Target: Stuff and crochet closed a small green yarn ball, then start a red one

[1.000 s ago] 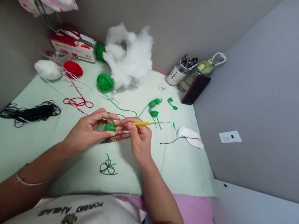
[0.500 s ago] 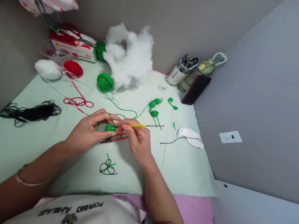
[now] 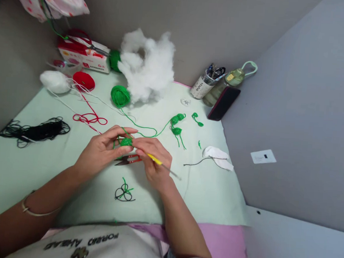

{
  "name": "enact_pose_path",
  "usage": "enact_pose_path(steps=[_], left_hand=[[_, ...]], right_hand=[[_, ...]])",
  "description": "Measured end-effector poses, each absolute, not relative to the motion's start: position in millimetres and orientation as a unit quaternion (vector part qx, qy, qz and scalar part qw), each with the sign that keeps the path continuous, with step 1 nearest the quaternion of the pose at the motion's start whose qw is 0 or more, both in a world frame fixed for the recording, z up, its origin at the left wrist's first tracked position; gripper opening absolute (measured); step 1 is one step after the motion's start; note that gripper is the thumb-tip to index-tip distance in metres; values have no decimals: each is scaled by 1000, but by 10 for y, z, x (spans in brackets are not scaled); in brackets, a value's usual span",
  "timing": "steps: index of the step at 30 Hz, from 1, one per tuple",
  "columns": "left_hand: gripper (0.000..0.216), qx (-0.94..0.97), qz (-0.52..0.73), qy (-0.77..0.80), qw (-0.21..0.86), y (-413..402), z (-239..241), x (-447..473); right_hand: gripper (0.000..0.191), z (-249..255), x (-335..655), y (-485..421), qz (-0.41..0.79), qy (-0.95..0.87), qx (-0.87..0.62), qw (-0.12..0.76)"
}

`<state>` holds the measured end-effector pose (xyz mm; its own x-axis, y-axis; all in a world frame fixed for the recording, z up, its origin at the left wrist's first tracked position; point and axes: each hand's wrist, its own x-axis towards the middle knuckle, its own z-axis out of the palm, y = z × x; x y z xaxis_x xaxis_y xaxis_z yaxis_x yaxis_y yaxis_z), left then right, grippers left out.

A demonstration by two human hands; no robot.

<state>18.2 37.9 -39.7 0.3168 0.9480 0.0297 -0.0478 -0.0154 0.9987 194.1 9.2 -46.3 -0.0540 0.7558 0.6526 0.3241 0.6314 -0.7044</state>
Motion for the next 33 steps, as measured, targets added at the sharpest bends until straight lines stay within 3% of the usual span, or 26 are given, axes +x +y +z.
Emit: enact_pose_path(steps=[5, 13, 16, 20, 22, 28, 33], left_hand=[[33, 560, 434, 390, 588, 359, -392, 173], [29, 502, 432, 385, 643, 326, -359, 172], [33, 485, 426, 372, 667, 351, -375, 144], [54, 451, 439, 364, 686, 371, -373, 150], [61, 443, 438, 367, 691, 375, -367, 166], [57, 407, 436, 382, 706, 369, -393, 199], [53, 312, 395, 315, 804, 348, -384, 198]], right_hand=[[22, -432, 1913, 91, 202, -670, -407, 586], [37, -509, 1916, 10, -59, -779, -382, 493], [34, -434, 1940, 4, -13, -764, -393, 512], [29, -335, 1974, 20, 155, -713, -401, 554], [30, -346, 1984, 33, 182, -704, -407, 553], [48, -546, 1951, 29, -43, -775, -411, 478], [43, -506, 1920, -45, -112, -781, -407, 461]])
